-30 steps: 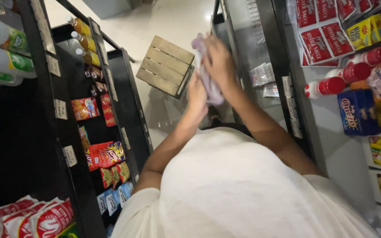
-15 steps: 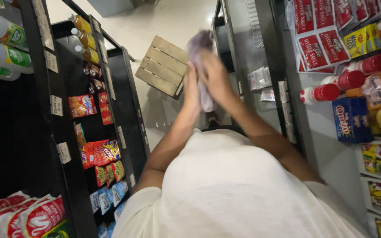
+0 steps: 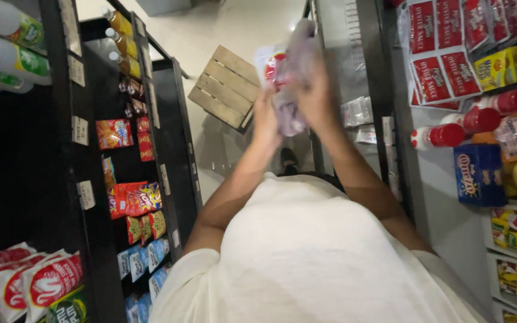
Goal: Wiping down condiment pouches and bottles with a cloth and arranging them on retail shelves.
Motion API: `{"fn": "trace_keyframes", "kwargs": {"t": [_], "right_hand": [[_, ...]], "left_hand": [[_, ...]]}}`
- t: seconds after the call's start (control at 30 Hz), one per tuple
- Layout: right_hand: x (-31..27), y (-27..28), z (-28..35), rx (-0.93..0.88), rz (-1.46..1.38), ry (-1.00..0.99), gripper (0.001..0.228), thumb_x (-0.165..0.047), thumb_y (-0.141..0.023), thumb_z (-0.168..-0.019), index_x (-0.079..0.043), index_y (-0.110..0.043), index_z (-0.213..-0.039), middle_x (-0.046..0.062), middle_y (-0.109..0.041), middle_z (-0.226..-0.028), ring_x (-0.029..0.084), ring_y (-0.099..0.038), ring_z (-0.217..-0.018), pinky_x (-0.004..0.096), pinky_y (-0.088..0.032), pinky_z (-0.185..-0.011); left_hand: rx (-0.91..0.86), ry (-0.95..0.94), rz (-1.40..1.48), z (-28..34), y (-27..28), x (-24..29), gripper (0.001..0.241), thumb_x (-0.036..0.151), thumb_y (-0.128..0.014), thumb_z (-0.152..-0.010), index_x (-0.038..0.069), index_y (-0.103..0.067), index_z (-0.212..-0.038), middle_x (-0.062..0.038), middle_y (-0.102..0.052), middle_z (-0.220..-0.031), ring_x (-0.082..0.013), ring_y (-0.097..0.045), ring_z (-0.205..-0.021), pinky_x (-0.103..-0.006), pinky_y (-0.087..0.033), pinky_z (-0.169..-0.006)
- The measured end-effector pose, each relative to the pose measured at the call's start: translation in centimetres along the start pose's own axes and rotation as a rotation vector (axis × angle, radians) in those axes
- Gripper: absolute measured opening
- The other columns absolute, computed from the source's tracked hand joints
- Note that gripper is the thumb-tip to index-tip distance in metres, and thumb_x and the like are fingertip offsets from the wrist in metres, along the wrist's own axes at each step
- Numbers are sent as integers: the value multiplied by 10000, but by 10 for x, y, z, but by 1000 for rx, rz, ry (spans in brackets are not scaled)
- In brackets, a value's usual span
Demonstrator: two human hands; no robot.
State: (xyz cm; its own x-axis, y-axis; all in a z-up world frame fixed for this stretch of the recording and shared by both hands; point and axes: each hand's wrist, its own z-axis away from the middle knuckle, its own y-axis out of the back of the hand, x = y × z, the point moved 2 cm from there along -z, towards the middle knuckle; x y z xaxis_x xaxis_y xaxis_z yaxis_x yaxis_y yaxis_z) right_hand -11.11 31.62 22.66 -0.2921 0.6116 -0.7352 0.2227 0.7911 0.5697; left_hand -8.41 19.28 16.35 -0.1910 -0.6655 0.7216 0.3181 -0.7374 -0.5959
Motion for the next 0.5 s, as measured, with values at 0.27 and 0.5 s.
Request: {"fn": "trace_keyframes", "kwargs": {"t": [0.27,0.5], "right_hand": [[-41,16,21,-425,-323,344,415,-67,-681,-812,68,-601,-1196,210,-572,-1242,371,-573,-1130,443,-464,-1016],[26,12,-14,-251,-1661,-330,507,-271,-672,-1055,-86,-537,-1507,176,-605,-1528,83,-722,-918,192,-580,-697]], "left_hand": [[94,-166,-44,-15,36,32,466,432,-470,-1063,43,-610,-1279,-84,-669,-1120,-137,-606,-941,-299,-508,-849],[-231,-103,273,9,49,33,472,408,-476,-1104,58,-524,-1417,-114,-711,-1202,-187,-729,-969,-351,-617,-810]]}}
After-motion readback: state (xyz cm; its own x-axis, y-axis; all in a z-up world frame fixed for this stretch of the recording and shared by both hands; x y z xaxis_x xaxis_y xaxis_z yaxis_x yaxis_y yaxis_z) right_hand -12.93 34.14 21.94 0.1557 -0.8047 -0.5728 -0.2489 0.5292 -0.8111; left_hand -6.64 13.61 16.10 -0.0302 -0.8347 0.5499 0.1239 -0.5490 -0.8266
